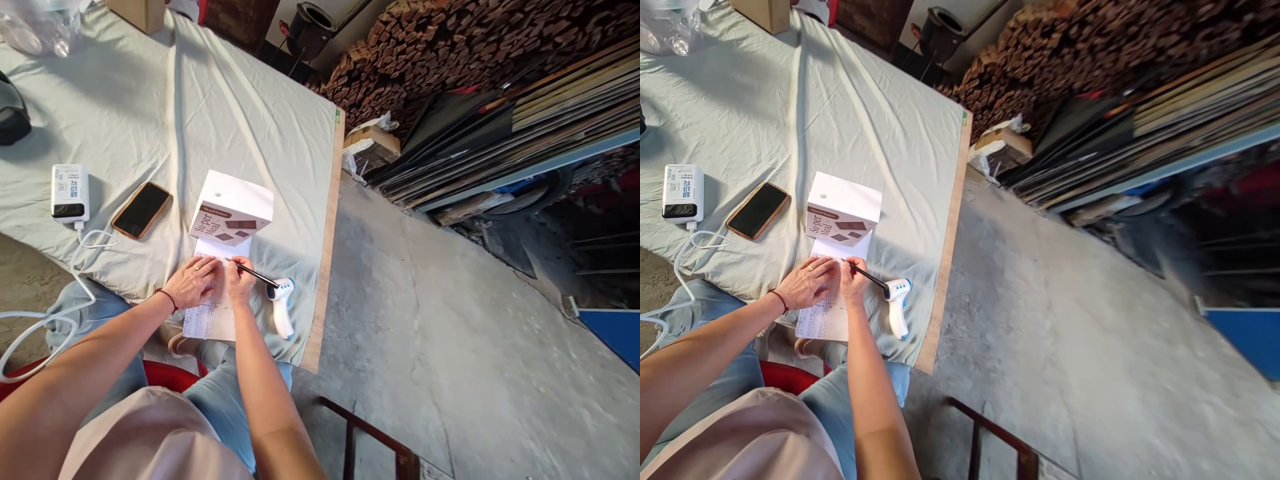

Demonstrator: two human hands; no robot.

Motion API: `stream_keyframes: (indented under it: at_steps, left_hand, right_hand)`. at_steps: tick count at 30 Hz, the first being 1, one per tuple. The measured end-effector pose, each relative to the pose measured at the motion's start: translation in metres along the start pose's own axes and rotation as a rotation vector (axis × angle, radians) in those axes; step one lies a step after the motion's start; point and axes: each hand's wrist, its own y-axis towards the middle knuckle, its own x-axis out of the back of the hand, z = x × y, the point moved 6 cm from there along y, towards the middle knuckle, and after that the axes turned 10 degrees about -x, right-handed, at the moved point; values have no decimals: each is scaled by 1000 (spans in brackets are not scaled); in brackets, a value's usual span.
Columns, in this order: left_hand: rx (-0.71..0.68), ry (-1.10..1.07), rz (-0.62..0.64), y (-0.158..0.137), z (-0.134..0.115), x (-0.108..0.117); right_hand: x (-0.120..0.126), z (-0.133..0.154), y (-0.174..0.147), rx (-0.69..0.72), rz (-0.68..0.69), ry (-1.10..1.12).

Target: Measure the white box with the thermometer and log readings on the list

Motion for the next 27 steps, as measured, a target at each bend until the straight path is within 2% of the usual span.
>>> stream_keyframes:
  at_steps: [8, 14, 17, 27]
  left_hand:
    - [15, -8, -16, 1, -1, 3]
    - [27, 13, 5, 1, -2, 5]
    - [30, 18, 21, 2, -2, 5]
    - [37, 29, 30, 2, 0, 0]
  right_hand:
    - [1, 1, 1, 37, -36, -51]
    - [7, 2, 6, 49, 21, -15]
    - [9, 1, 3, 73, 5, -17]
    - [1, 1, 1, 127, 57, -27]
